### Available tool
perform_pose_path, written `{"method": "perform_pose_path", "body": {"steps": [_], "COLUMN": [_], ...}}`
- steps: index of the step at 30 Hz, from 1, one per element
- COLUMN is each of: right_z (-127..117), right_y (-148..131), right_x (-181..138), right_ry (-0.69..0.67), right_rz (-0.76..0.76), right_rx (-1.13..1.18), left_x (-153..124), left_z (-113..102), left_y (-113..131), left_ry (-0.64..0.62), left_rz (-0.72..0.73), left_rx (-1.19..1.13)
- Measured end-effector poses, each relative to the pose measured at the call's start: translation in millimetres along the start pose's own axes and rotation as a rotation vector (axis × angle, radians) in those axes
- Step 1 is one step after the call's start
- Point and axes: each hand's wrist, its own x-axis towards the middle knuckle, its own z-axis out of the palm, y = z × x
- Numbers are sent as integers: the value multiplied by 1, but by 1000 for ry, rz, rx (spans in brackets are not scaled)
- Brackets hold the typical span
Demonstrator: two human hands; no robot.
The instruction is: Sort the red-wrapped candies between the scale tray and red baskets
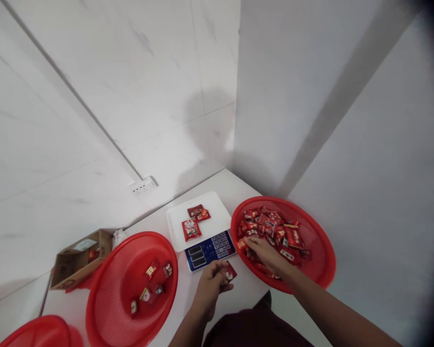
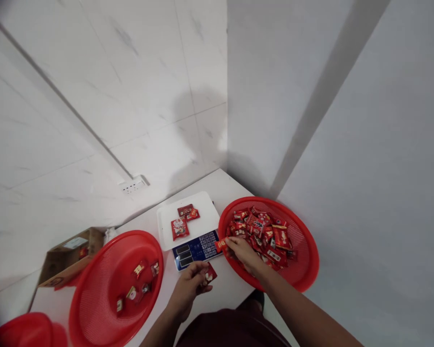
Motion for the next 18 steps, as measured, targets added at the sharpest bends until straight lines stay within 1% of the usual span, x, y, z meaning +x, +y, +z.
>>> {"method": "perform_pose_path", "body": {"steps": [2, 5, 8, 11, 13, 15, 18], "right_z": [14, 37, 58, 71, 73, 67, 42], "right_y": [4, 0, -9, -12, -9, -3, 9], "right_x": [11, 28, 43, 52, 53, 51, 44], "right_ry": [-35, -65, -86, -89, -82, -69, -18], "right_rz": [33, 58, 50, 34, 26, 10, -40], "right_rx": [6, 10, 16, 0, -31, -78, -180], "left_x": [-6, -15, -22, -26, -27, -27, -25], "left_z": [-5, -18, -36, -51, -56, -59, -59], "left_y": [-4, -14, -27, -36, -38, -38, -35], "left_ry": [-2, 32, 85, 112, 138, 163, 141], "left_rz": [-18, -71, -119, -131, -126, -124, -130], "left_rx": [-5, -24, -50, -80, -87, -87, -91]}}
